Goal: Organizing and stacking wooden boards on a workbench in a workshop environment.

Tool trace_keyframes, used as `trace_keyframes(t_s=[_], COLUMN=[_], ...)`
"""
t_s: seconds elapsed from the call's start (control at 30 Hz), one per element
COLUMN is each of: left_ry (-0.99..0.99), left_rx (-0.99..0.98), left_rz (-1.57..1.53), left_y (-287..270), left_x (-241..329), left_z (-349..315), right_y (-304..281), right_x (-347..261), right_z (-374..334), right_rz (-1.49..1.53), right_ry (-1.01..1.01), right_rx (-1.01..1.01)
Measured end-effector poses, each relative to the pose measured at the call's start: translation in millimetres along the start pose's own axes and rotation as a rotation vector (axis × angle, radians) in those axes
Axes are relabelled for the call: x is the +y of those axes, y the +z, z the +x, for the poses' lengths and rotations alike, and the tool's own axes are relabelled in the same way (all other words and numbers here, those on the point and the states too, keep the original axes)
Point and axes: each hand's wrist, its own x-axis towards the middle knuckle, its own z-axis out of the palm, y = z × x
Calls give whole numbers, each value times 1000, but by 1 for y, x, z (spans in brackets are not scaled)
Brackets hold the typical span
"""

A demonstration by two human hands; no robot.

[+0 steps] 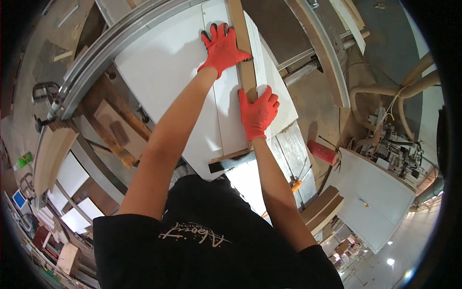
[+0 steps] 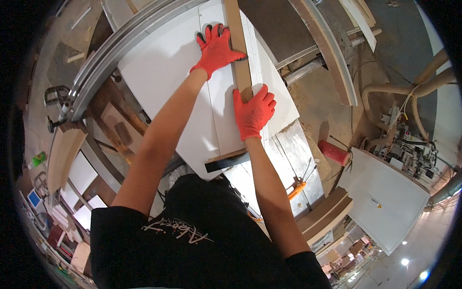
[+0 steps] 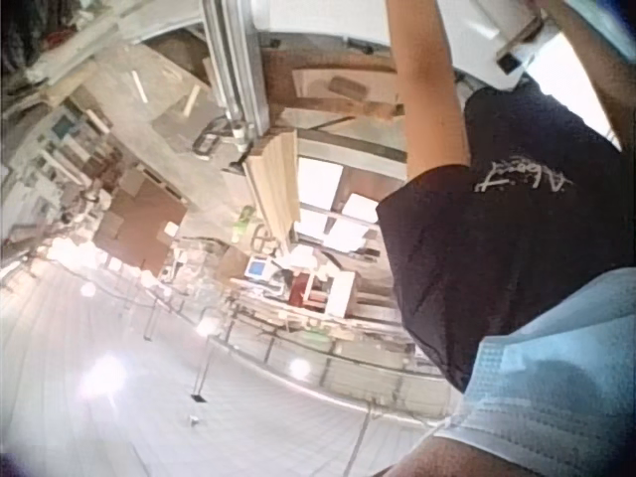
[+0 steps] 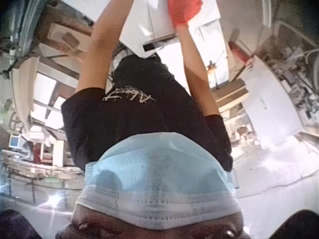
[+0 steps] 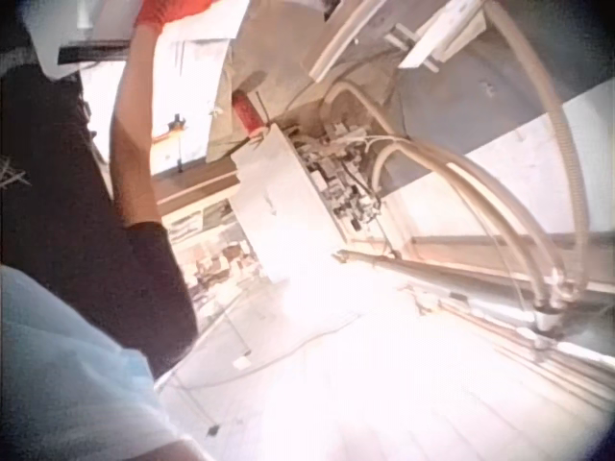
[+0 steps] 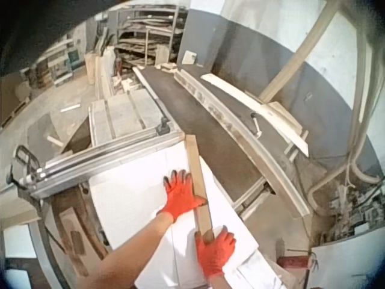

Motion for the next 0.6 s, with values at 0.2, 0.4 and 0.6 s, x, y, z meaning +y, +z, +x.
trace_keyframes(t_s=[0.2,0.4,0.6], left_ry=[22,-63,-245], left_rx=[-110,-131,183], left_rz=[116,55,267], left_y=[-8,26,55], left_x=[10,55,67], left_z=[7,9,5], right_y=[-6,3,-2], right_x=[-3,6,4], right_z=[1,-2,-1], right_rz=[14,-2,60], right_ry=[28,5,-2], right_rx=[-6,52,27])
